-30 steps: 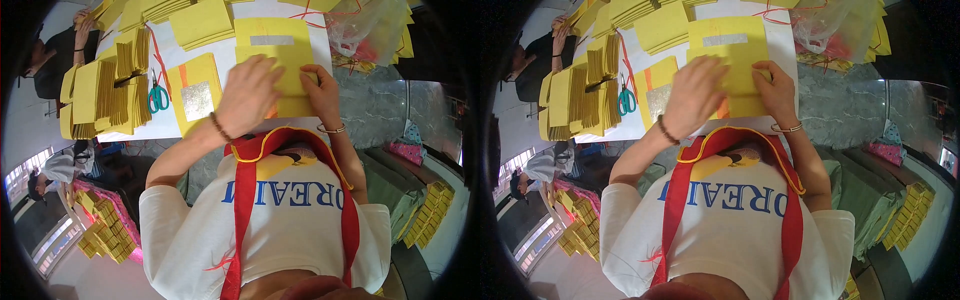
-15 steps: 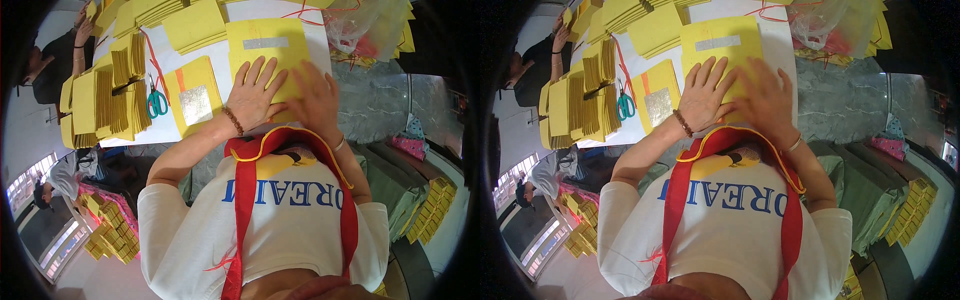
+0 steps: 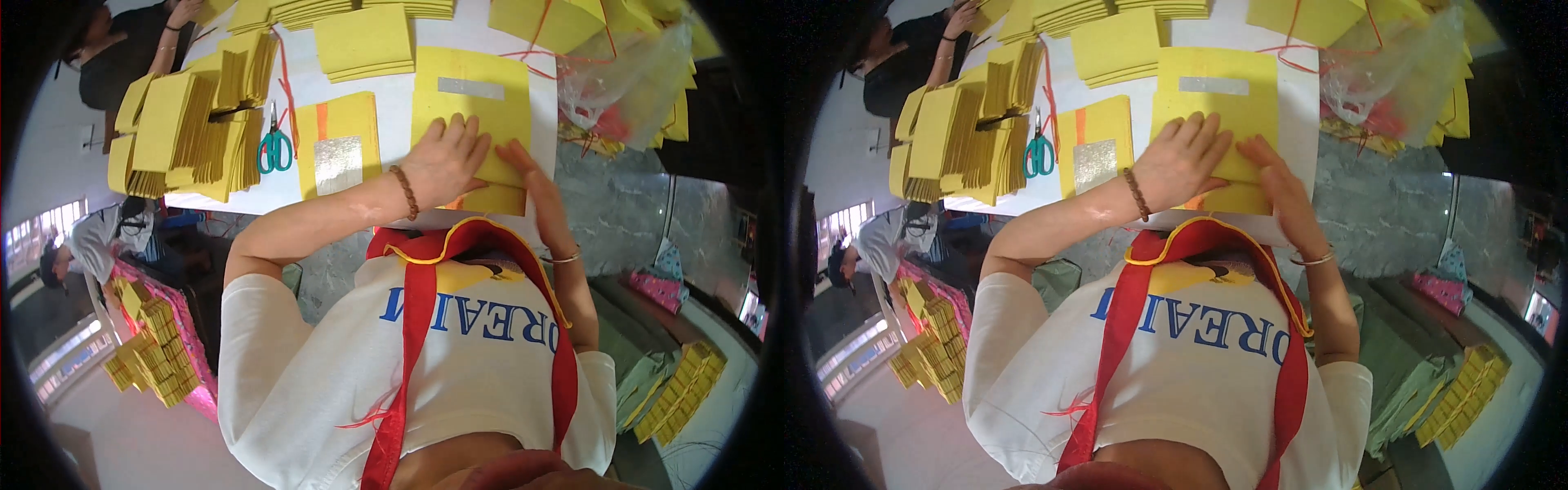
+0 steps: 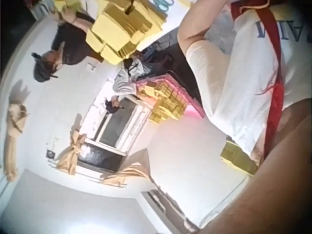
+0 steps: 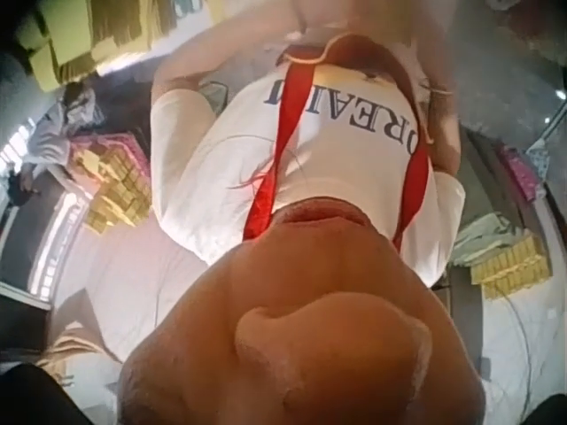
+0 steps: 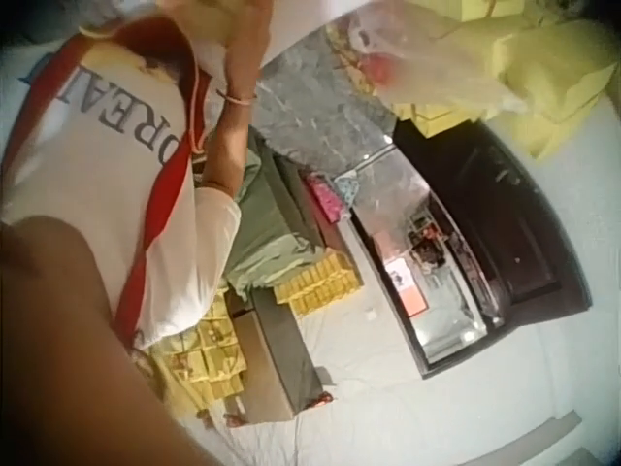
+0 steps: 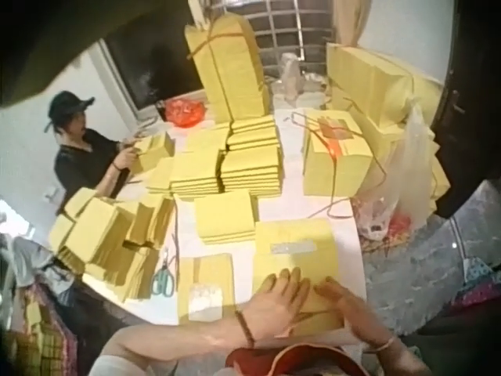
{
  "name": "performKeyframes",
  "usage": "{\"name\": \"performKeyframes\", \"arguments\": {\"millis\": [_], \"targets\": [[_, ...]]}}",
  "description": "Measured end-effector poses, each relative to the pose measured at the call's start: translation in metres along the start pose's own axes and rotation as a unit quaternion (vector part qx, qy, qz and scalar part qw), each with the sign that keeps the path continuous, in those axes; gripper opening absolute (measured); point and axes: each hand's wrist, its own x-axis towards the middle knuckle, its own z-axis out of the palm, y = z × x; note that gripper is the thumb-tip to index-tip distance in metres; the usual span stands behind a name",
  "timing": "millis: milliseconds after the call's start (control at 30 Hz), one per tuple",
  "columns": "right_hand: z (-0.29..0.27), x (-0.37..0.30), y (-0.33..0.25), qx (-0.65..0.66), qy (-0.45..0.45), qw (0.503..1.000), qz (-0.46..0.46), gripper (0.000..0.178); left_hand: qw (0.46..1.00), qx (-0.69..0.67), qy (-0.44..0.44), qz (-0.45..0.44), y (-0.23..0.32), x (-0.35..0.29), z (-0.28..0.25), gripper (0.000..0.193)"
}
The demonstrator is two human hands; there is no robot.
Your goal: The person is folding and stacking sheets of yellow paper containing silver foil inserts.
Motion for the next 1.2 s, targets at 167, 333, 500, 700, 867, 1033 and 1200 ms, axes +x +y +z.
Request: {"name": "performKeyframes", "arguments": {"millis": [167,333,500,700,867,1033,1200], "targets": [[-0.010,0.004,0.001,0.234,0.193,0.953,0.012,0.040,0.989,0.144,0.006,0.018,0.006,0.004,0.008,0.051],[-0.013,-0.002,0.017,0.191,0.223,0.955,0.030,0.039,0.991,-0.114,0.017,-0.066,-0.035,0.012,-0.044,0.057],[-0.003,-0.005,0.016,0.179,0.232,0.953,0.078,0.032,0.972,0.015,0.217,-0.089,-0.135,0.002,-0.057,0.051],[0.007,0.004,0.019,-0.021,0.219,0.975,0.000,0.028,0.972,0.153,0.155,-0.088,-0.223,-0.005,0.035,0.053],[0.013,0.003,0.022,-0.045,0.227,0.973,0.007,0.026,0.982,0.147,0.010,-0.122,-0.237,-0.016,0.076,0.053],[0.019,0.003,0.028,0.000,0.227,0.974,0.019,0.025,0.974,0.117,-0.115,-0.154,-0.230,-0.004,0.065,0.067],[0.019,0.005,0.028,0.004,0.225,0.974,0.013,0.025,0.972,0.117,-0.121,-0.163,-0.233,-0.018,0.079,0.083]]}}
